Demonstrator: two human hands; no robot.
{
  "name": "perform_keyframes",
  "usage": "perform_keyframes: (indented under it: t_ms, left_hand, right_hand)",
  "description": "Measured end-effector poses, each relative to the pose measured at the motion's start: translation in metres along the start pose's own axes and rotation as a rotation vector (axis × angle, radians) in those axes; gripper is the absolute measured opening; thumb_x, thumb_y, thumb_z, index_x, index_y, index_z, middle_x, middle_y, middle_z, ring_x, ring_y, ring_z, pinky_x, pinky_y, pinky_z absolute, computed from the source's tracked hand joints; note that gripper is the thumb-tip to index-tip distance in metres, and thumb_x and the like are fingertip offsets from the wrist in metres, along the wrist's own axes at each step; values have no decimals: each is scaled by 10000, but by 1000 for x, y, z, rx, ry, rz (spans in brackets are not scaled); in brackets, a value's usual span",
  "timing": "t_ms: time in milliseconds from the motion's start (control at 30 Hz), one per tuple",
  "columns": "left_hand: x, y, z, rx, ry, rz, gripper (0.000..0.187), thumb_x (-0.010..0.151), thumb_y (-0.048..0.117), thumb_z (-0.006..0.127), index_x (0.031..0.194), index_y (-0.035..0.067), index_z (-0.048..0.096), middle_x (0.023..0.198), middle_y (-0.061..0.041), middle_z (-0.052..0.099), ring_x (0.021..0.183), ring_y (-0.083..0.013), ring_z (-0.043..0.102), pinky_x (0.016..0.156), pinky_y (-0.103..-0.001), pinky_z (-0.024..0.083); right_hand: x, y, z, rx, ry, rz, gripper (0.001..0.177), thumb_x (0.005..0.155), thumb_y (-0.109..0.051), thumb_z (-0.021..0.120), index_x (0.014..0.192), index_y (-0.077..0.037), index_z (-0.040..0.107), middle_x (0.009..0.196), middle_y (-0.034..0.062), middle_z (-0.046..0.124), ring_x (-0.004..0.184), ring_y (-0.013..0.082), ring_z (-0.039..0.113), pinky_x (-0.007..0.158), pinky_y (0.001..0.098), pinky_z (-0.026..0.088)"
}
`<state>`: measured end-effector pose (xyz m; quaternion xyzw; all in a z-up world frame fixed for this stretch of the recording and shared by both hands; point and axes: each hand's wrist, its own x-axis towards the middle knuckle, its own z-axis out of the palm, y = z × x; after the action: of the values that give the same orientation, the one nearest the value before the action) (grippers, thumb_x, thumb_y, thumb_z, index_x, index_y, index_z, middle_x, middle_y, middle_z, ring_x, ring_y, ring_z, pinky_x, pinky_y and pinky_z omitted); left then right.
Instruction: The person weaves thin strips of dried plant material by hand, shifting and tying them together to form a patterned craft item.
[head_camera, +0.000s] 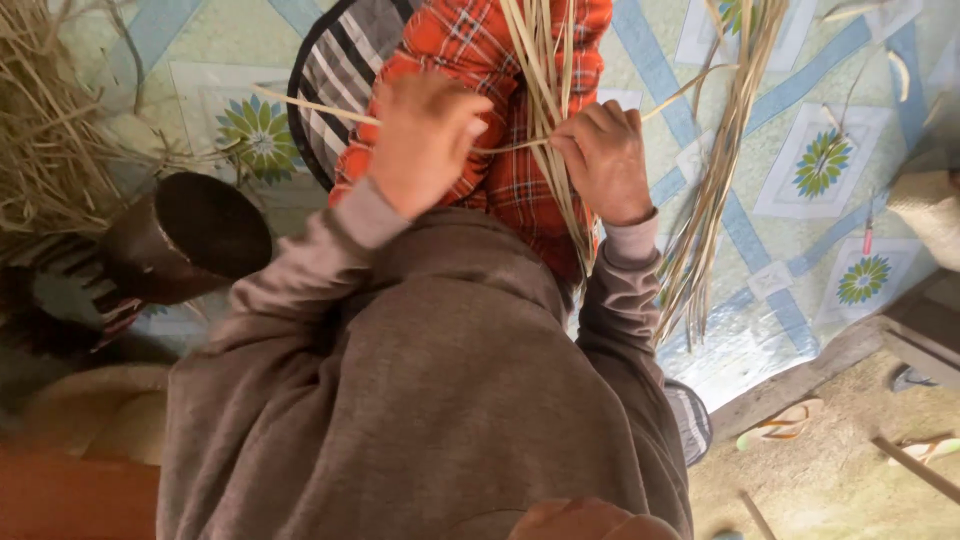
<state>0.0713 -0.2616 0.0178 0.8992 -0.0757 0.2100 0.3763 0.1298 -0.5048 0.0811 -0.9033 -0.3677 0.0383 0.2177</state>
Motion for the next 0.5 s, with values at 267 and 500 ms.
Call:
perform_keyframes:
  t_ms: [267,500]
  left_hand:
    - [-23,22,79,69,-289,-44,160,914,353,708,977,251,603,783,52,650,730,-195,708,683,-390,522]
    - [-18,30,89,72,-183,-50,233,874,371,743,1034,306,587,846,119,681,786,-149,725,726,-364,523]
  right_hand:
    - [-5,17,9,14,6,-2,139,917,-41,804,914,-96,677,844,20,596,803,249,590,732,369,408]
    - [-14,29,16,-32,53,-69,141,888,-66,772,896,-125,644,813,23,570,801,269,601,759,393,424]
